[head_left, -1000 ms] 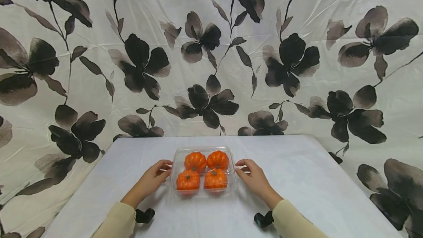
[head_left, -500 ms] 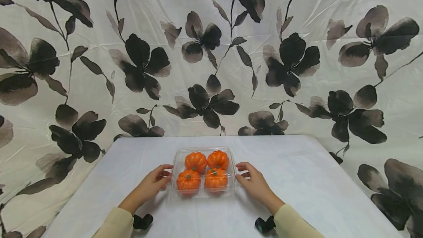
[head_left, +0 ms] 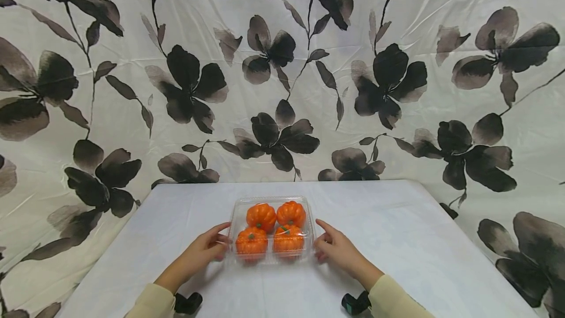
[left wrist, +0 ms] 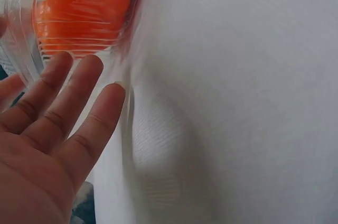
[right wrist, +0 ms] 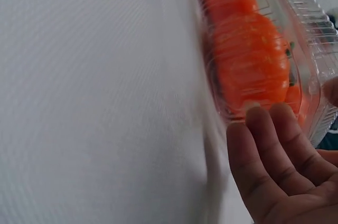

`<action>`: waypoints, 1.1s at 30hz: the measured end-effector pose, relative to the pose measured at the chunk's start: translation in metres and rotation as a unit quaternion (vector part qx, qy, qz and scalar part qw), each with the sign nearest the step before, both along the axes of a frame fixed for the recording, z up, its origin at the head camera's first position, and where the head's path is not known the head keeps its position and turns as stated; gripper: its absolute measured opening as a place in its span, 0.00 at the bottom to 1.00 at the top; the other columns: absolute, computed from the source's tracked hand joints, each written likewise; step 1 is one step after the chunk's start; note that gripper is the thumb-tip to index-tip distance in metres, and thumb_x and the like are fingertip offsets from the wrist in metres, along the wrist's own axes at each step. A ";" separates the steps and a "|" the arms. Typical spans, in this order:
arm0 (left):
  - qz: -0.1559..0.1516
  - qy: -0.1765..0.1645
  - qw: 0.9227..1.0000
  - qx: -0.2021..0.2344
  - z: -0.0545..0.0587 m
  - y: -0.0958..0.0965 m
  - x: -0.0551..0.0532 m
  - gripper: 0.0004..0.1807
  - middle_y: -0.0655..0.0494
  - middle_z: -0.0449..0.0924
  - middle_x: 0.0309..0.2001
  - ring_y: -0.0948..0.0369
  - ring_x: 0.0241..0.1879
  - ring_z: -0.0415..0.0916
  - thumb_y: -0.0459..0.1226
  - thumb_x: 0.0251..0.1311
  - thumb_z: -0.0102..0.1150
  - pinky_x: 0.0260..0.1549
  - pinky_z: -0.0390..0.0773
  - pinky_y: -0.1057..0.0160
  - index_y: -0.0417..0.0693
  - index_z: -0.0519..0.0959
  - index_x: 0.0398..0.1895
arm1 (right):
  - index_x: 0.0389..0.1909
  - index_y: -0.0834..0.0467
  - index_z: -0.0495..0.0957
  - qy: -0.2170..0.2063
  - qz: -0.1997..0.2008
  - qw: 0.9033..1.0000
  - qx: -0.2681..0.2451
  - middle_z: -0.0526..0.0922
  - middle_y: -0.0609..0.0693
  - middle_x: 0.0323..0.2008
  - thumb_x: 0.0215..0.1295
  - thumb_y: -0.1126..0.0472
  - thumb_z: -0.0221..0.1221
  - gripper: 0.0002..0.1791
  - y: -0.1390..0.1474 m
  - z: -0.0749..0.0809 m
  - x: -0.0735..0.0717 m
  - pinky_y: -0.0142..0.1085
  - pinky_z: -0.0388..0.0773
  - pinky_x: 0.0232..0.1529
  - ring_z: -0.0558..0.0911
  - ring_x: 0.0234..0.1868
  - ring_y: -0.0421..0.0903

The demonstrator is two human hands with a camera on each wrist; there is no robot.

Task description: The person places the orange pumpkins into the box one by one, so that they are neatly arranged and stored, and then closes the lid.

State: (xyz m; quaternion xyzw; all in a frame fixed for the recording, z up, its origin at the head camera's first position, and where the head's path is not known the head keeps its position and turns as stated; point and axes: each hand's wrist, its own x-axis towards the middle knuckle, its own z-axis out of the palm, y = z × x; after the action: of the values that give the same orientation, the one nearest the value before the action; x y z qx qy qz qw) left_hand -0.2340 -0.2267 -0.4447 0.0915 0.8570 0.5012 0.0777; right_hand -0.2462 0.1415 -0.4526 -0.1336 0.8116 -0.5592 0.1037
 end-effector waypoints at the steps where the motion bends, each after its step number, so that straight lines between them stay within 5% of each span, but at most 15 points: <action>1: 0.004 -0.003 1.000 -0.002 0.000 0.001 0.001 0.35 0.41 0.78 0.54 0.56 0.45 0.78 0.34 0.62 0.51 0.40 0.84 0.59 0.44 0.55 0.74 | 0.74 0.59 0.53 -0.010 0.007 1.000 -0.009 0.82 0.57 0.37 0.64 0.62 0.54 0.38 0.000 0.000 0.000 0.40 0.85 0.37 0.83 0.33 0.49; 6: 0.004 -0.019 1.000 0.005 0.000 0.000 0.005 0.39 0.46 0.81 0.44 0.58 0.36 0.78 0.36 0.62 0.52 0.36 0.84 0.59 0.43 0.49 0.76 | 0.75 0.61 0.48 -0.055 0.026 0.997 -0.051 0.83 0.60 0.35 0.64 0.63 0.52 0.40 0.001 -0.002 -0.001 0.43 0.85 0.37 0.84 0.32 0.50; 11: -0.043 -0.052 0.997 0.038 0.001 -0.003 0.007 0.39 0.50 0.79 0.30 0.57 0.27 0.77 0.38 0.67 0.47 0.31 0.83 0.58 0.36 0.42 0.76 | 0.77 0.57 0.44 -0.092 0.028 0.992 -0.087 0.84 0.59 0.33 0.63 0.62 0.52 0.43 -0.001 0.000 0.000 0.43 0.86 0.38 0.84 0.30 0.48; 19: -0.061 -0.114 0.986 0.103 0.001 -0.002 0.006 0.41 0.51 0.80 0.30 0.57 0.25 0.78 0.38 0.68 0.45 0.33 0.83 0.56 0.41 0.37 0.77 | 0.77 0.56 0.42 -0.132 0.038 0.982 -0.129 0.83 0.57 0.31 0.63 0.63 0.52 0.44 -0.001 0.002 0.003 0.43 0.86 0.40 0.83 0.29 0.46; 33: -0.095 -0.108 0.973 0.180 -0.006 -0.001 -0.001 0.43 0.56 0.75 0.26 0.64 0.21 0.70 0.35 0.69 0.46 0.32 0.84 0.57 0.43 0.31 0.77 | 0.77 0.55 0.42 -0.140 0.038 0.976 -0.163 0.81 0.57 0.33 0.64 0.65 0.50 0.42 -0.002 -0.001 -0.002 0.42 0.85 0.42 0.82 0.30 0.45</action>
State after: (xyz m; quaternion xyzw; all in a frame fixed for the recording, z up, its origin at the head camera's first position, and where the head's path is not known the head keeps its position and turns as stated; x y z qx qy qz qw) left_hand -0.2348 -0.2282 -0.4511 0.1304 0.7263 0.6447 0.1996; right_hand -0.2478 0.1398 -0.4531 -0.0993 0.6812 -0.6929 0.2144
